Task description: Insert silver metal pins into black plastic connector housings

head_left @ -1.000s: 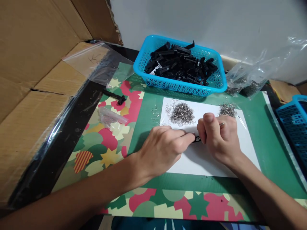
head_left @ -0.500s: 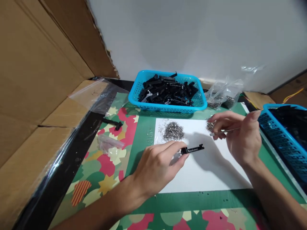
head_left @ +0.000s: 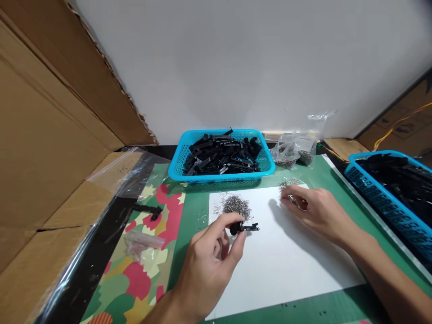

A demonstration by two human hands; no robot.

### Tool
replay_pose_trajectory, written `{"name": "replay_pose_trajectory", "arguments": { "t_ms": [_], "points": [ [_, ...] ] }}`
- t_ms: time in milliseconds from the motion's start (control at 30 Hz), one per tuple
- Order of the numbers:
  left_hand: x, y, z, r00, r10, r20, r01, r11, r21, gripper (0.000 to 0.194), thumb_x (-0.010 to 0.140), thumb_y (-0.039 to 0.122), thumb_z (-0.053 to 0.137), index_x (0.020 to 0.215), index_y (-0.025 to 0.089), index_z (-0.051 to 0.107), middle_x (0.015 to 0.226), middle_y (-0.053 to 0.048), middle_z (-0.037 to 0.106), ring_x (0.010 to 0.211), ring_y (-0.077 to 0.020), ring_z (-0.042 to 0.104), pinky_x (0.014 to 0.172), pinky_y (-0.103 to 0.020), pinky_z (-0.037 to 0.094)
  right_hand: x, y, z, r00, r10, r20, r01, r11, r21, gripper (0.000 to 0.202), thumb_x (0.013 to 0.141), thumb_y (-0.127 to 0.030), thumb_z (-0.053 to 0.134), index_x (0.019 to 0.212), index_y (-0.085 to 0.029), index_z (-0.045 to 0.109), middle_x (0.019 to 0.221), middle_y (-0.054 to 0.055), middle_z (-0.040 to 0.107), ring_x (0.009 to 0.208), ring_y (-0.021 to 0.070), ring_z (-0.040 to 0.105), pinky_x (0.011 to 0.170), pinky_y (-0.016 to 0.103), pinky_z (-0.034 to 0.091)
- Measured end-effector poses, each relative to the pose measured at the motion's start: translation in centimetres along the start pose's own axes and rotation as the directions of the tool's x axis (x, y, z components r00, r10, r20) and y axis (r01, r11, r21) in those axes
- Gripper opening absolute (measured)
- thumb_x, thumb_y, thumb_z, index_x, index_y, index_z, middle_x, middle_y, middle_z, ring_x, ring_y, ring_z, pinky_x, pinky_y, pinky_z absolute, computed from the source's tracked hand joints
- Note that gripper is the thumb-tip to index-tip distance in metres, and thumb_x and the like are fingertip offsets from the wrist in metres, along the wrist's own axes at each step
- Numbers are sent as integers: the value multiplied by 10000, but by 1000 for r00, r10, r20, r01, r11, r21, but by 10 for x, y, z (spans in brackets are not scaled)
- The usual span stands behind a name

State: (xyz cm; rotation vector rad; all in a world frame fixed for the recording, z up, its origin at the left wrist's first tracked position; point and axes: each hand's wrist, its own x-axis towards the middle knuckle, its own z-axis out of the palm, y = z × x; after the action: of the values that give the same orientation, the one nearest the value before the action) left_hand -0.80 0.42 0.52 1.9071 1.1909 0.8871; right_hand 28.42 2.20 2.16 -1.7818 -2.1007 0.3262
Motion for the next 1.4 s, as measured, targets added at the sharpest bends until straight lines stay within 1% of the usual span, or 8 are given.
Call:
{"name": "replay_pose_trajectory", "arguments": {
  "t_ms": [267, 433, 600, 733, 933, 1067, 1267, 1400],
  "points": [
    [0, 9, -1, 985, 134, -107, -129, 990, 58, 184, 988, 261, 683, 1169, 272, 714, 671, 67, 546, 508, -98, 487, 447, -180, 426, 3, 6, 6, 989, 73, 130, -45, 978, -202, 339, 965, -206, 526, 1115, -252, 827, 750, 48, 812, 620, 226, 712, 565, 287, 340],
    [-1, 10, 0, 979, 176, -99, -171, 983, 62, 192, 978, 227, 686, 1163, 270, 712, 663, 73, 542, 503, -94, 486, 461, -182, 437, 2, 6, 8, 992, 22, 120, 0, 983, -182, 329, 957, -214, 529, 1092, -246, 828, 698, 44, 787, 574, 210, 683, 551, 288, 320],
    [0, 10, 0, 978, 190, -90, -185, 981, 61, 205, 980, 216, 677, 1178, 266, 697, 666, 77, 531, 507, -94, 483, 468, -188, 439, -1, 0, 5, 984, -40, 175, 55, 995, -82, 297, 975, -232, 551, 1071, -237, 832, 583, 6, 666, 492, 163, 566, 541, 281, 307],
    [0, 8, 1, 992, 119, -28, -118, 992, 44, 198, 1007, 231, 650, 1196, 284, 673, 703, 69, 544, 553, -104, 519, 493, -189, 459, -4, -7, -1, 963, -106, 249, 80, 990, 115, 231, 964, -220, 615, 1033, -250, 834, 585, -29, 586, 499, 128, 483, 530, 264, 309],
    [-2, 5, 1, 998, 45, 47, -46, 999, 23, 148, 1044, 263, 601, 1186, 294, 625, 751, 60, 521, 623, -117, 550, 546, -199, 472, -3, -3, -5, 986, -57, 158, 24, 979, 202, 188, 995, -328, 658, 992, -222, 813, 555, -55, 470, 493, 124, 415, 496, 266, 256],
    [-3, 2, 1, 996, 0, 88, 2, 1000, -21, 138, 1068, 301, 581, 1205, 294, 597, 751, 59, 537, 633, -125, 545, 556, -215, 454, -2, -2, 2, 979, -52, 196, 11, 979, 203, 175, 997, -319, 680, 984, -230, 830, 579, -43, 523, 500, 122, 433, 502, 266, 275],
    [-2, 5, 0, 971, -90, 220, 132, 974, -186, 124, 1114, 391, 528, 1174, 283, 530, 947, 23, 760, 633, -118, 523, 576, -234, 443, -2, -1, 9, 956, -29, 292, -21, 986, 166, 222, 1052, -292, 591, 962, -235, 785, 710, 6, 677, 596, 145, 511, 581, 269, 343],
    [-1, 6, -1, 965, -122, 231, 174, 959, -221, 132, 1116, 397, 525, 1161, 273, 533, 1006, 5, 768, 631, -111, 517, 582, -237, 437, -3, -2, 9, 939, -49, 340, -8, 986, 164, 209, 1079, -283, 531, 993, -235, 716, 751, 6, 670, 622, 149, 476, 611, 278, 319]
  ]
}}
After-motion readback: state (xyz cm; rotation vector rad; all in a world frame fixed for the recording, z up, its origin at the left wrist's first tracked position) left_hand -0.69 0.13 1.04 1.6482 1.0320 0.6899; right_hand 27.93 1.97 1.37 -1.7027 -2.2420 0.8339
